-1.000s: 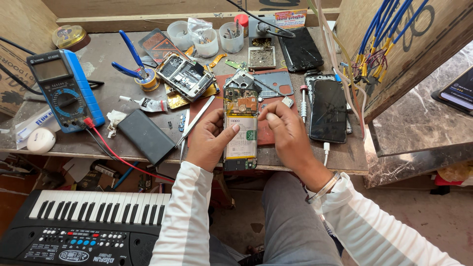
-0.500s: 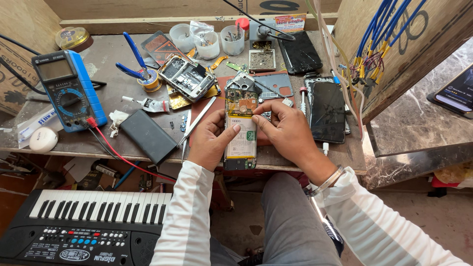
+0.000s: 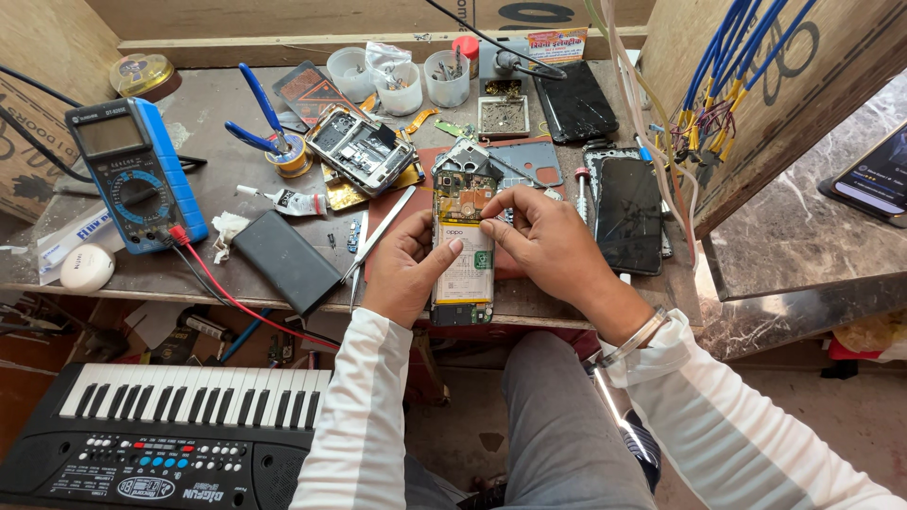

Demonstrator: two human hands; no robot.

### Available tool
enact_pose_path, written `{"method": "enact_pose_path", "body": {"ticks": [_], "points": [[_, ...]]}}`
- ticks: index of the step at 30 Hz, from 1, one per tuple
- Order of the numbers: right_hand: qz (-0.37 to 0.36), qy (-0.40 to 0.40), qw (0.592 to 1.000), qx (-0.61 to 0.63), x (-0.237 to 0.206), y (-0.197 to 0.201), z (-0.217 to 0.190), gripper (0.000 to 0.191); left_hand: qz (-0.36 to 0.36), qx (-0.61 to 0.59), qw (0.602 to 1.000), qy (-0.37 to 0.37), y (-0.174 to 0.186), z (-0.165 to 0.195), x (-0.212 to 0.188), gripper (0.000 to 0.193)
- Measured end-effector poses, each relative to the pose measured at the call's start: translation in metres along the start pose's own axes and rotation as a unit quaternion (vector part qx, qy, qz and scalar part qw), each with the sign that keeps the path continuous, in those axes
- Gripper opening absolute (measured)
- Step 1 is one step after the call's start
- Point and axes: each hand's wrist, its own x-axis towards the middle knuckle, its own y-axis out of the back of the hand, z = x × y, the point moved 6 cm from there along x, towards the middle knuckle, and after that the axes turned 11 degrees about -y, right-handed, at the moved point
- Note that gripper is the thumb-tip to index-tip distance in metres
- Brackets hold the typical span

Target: The person disassembles a smartphone, removes the motherboard, and inspects it. The person uses hands to detach connectors and lift the board from the phone body, then examines the board closely.

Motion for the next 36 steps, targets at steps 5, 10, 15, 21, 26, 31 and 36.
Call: {"method": "enact_pose_path", "body": {"ticks": [5, 10, 15, 21, 26, 31, 36], "points": [[-0.018, 0.02, 0.998, -0.054, 0.004, 0.004, -0.007, 0.018, -0.011, 0.001, 1.0, -0.009, -0.001, 0.001, 0.0, 0.041], [-0.074, 0.039, 0.994, -0.075, 0.015, 0.003, -0.007, 0.02, -0.002, 0.001, 1.0, 0.003, -0.001, 0.001, -0.001, 0.039], [-0.06, 0.068, 0.993, -0.078, 0.013, 0.003, -0.007, 0.02, -0.016, 0.017, 1.0, -0.008, -0.002, 0.004, -0.001, 0.036], [-0.067, 0.08, 0.994, -0.045, 0.015, 0.003, -0.006, 0.018, -0.013, 0.017, 1.0, -0.002, -0.002, 0.002, 0.001, 0.035], [-0.08, 0.058, 0.994, -0.041, 0.017, 0.002, -0.001, 0.017, -0.015, 0.01, 1.0, -0.002, -0.003, 0.003, 0.001, 0.035], [-0.07, 0.06, 0.993, -0.071, 0.015, 0.001, -0.001, 0.016, -0.024, 0.018, 1.0, -0.006, -0.003, 0.004, 0.0, 0.034], [-0.041, 0.086, 0.995, -0.036, 0.01, 0.004, -0.01, 0.014, -0.012, 0.023, 1.0, 0.001, -0.002, 0.002, 0.002, 0.035]]}}
